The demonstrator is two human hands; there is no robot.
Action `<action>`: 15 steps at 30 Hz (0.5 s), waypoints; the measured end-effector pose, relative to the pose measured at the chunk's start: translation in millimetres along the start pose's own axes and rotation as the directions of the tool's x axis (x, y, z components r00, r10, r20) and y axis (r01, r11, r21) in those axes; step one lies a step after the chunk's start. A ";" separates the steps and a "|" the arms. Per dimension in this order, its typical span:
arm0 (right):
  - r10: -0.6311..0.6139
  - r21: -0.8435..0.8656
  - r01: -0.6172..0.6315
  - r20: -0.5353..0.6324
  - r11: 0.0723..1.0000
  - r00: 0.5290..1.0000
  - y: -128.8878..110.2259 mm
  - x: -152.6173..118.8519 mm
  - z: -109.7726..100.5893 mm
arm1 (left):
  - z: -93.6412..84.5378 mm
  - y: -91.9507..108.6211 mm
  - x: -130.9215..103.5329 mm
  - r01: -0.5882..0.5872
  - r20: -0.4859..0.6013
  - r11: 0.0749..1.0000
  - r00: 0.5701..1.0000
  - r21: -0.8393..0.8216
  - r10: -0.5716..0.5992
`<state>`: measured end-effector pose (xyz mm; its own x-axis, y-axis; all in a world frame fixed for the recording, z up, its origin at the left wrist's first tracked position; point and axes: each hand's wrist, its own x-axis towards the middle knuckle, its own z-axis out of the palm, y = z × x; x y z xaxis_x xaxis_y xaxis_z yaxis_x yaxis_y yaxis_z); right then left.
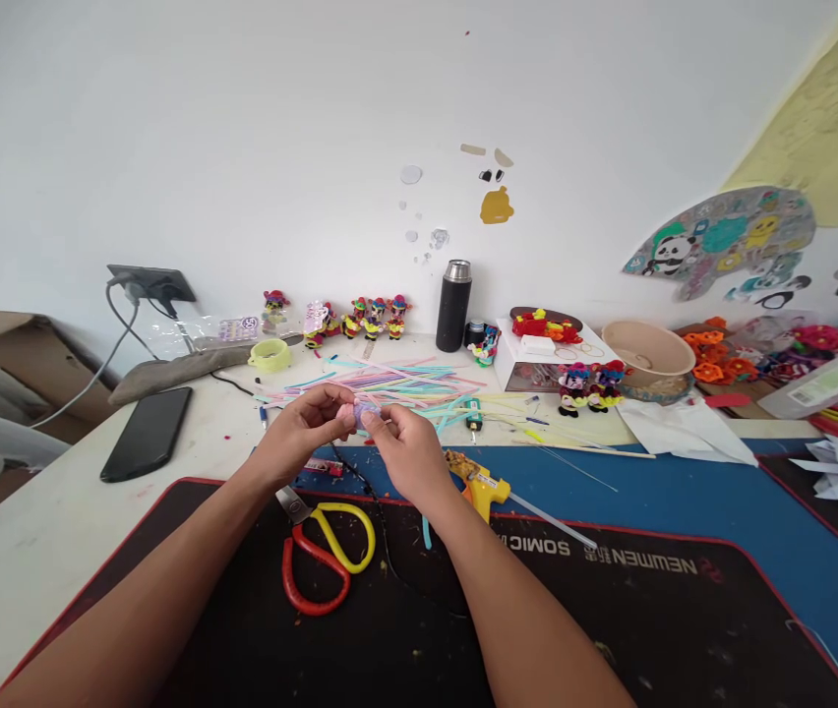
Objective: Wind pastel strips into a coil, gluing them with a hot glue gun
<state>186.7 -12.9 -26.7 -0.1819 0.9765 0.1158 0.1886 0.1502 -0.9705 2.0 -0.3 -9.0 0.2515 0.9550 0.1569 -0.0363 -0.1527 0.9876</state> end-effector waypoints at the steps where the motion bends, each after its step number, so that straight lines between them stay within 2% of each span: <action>1: 0.004 -0.003 -0.004 0.000 1.000 1.000 -0.8 -0.2 0.0 | -0.1 0.3 -0.1 -0.002 0.004 1.000 1.000 0.000 0.002; 15: 0.008 -0.015 -0.008 0.001 1.000 1.000 -2.6 -0.7 -1.0 | 0.8 3.6 -1.2 -0.052 0.022 0.999 0.998 -0.013 0.053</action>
<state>187.3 -13.8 -24.0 -0.1810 0.9776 0.1076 0.2043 0.1444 -0.9682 2.4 -2.2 -5.6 0.2701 0.9400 0.2085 -0.0618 -0.1992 0.9780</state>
